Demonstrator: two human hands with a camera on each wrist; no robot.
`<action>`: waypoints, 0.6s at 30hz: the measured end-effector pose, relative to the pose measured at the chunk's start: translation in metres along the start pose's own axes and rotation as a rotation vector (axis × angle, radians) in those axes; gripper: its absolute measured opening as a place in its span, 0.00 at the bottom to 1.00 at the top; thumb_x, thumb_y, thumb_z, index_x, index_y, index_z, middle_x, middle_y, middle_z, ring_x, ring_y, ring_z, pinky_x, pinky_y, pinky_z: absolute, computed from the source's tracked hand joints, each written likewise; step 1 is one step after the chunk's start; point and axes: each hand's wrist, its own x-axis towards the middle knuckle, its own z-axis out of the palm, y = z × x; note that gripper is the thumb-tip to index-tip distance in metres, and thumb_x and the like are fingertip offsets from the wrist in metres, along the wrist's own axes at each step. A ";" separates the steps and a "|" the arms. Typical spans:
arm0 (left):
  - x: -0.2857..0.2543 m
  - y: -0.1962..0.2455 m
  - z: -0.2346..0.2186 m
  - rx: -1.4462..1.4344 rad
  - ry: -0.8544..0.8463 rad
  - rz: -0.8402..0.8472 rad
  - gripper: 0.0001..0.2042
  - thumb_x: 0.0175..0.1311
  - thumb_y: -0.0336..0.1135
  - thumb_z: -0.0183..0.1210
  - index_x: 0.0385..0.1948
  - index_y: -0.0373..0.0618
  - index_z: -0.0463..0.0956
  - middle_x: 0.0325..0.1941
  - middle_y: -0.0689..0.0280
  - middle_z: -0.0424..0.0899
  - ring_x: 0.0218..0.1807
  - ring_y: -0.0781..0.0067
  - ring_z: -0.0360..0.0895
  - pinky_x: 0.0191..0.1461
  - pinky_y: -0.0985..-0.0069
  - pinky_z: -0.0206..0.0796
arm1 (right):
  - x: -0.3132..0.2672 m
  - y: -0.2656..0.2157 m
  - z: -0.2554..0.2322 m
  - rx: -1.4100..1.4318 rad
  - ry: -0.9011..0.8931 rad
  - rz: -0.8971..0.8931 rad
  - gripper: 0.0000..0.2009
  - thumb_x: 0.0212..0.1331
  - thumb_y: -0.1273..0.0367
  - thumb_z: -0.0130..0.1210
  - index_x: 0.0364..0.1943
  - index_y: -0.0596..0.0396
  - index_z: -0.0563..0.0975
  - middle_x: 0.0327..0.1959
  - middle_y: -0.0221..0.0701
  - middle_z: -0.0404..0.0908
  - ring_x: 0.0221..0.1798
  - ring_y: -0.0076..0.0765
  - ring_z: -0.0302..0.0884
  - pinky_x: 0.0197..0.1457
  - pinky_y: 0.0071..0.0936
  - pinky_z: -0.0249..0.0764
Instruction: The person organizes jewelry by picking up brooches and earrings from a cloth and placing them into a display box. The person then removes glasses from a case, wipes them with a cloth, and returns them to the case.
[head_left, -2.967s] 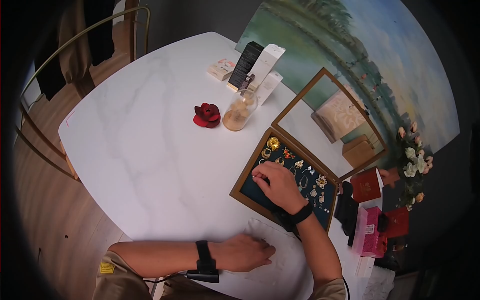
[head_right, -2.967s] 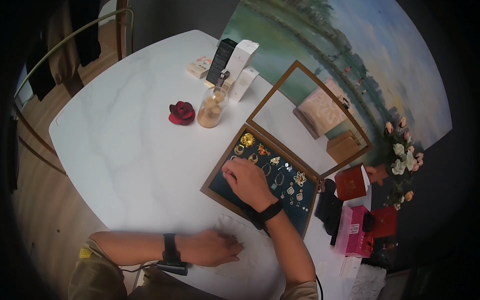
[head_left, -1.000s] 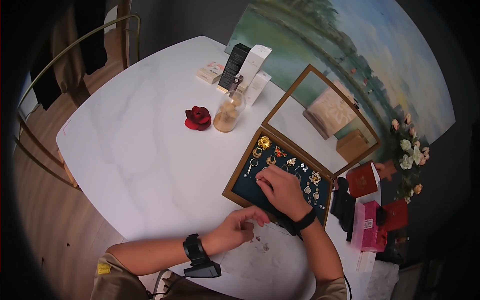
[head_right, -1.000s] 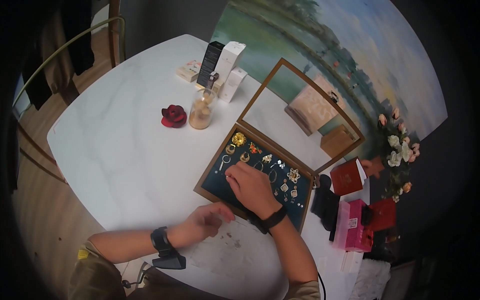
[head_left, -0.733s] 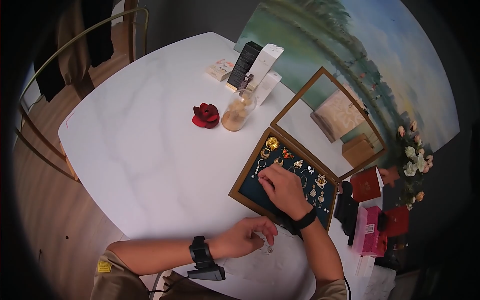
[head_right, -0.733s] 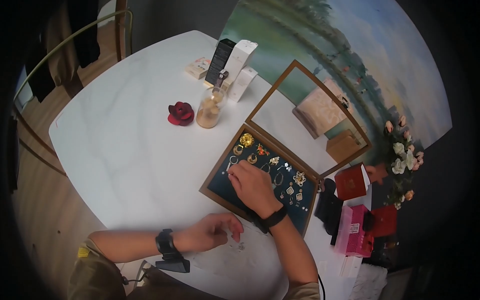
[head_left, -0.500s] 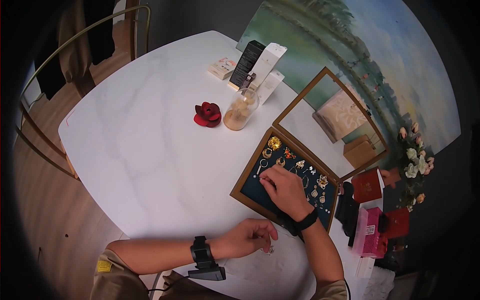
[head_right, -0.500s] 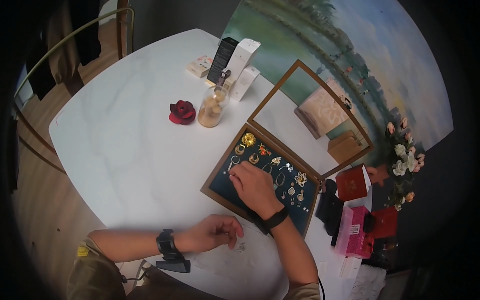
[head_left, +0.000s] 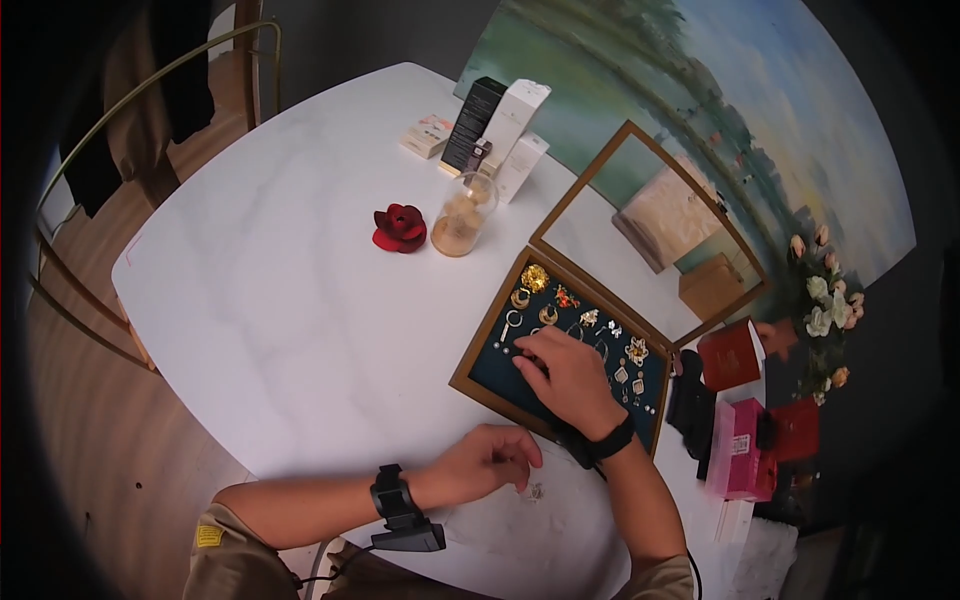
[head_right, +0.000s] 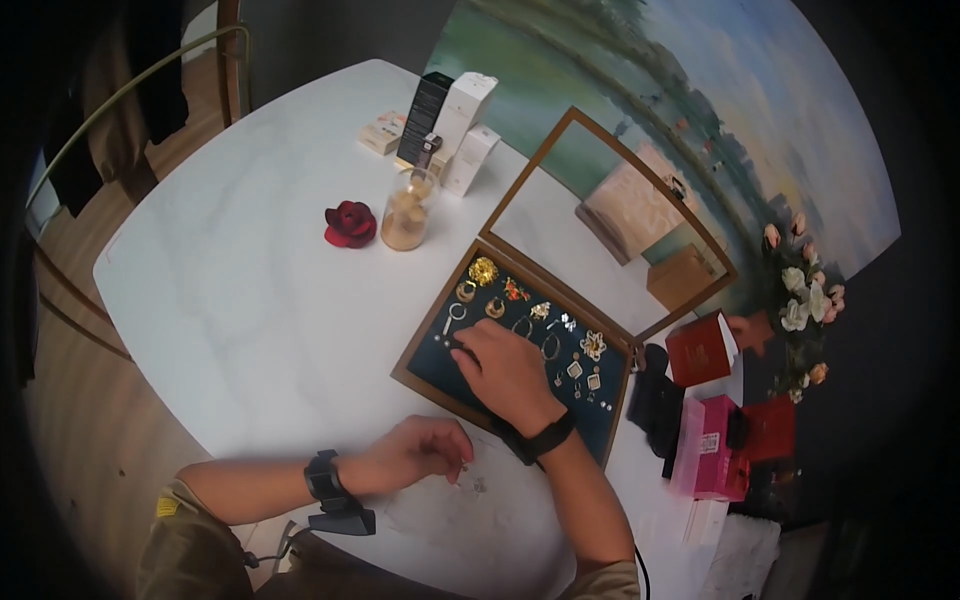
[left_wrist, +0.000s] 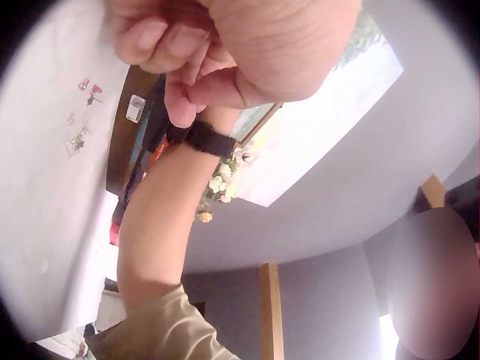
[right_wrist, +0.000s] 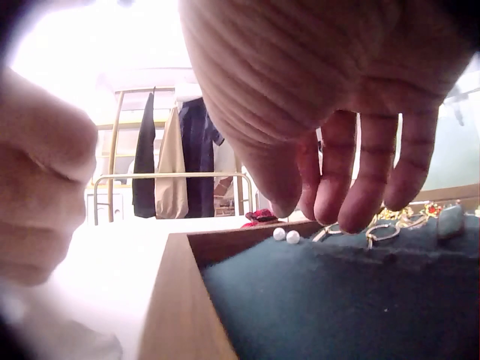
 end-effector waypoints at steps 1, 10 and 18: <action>0.000 0.001 -0.001 -0.004 0.025 0.018 0.10 0.65 0.18 0.52 0.44 0.37 0.78 0.35 0.66 0.85 0.39 0.80 0.82 0.45 0.79 0.70 | -0.006 -0.001 -0.005 0.076 0.030 0.053 0.08 0.63 0.68 0.64 0.43 0.54 0.84 0.39 0.34 0.83 0.40 0.47 0.85 0.43 0.38 0.80; -0.003 0.006 -0.001 0.231 0.140 0.028 0.09 0.65 0.19 0.56 0.44 0.41 0.80 0.34 0.69 0.84 0.36 0.81 0.81 0.39 0.77 0.70 | -0.107 -0.030 -0.050 0.355 0.026 0.196 0.10 0.62 0.75 0.67 0.47 0.59 0.84 0.37 0.36 0.83 0.36 0.34 0.87 0.38 0.27 0.81; -0.002 0.008 0.011 1.030 0.124 0.254 0.08 0.59 0.29 0.63 0.40 0.47 0.81 0.32 0.61 0.84 0.29 0.60 0.82 0.35 0.65 0.74 | -0.168 -0.022 -0.021 0.415 -0.120 0.279 0.07 0.63 0.72 0.65 0.43 0.54 0.83 0.34 0.34 0.81 0.37 0.40 0.84 0.41 0.32 0.79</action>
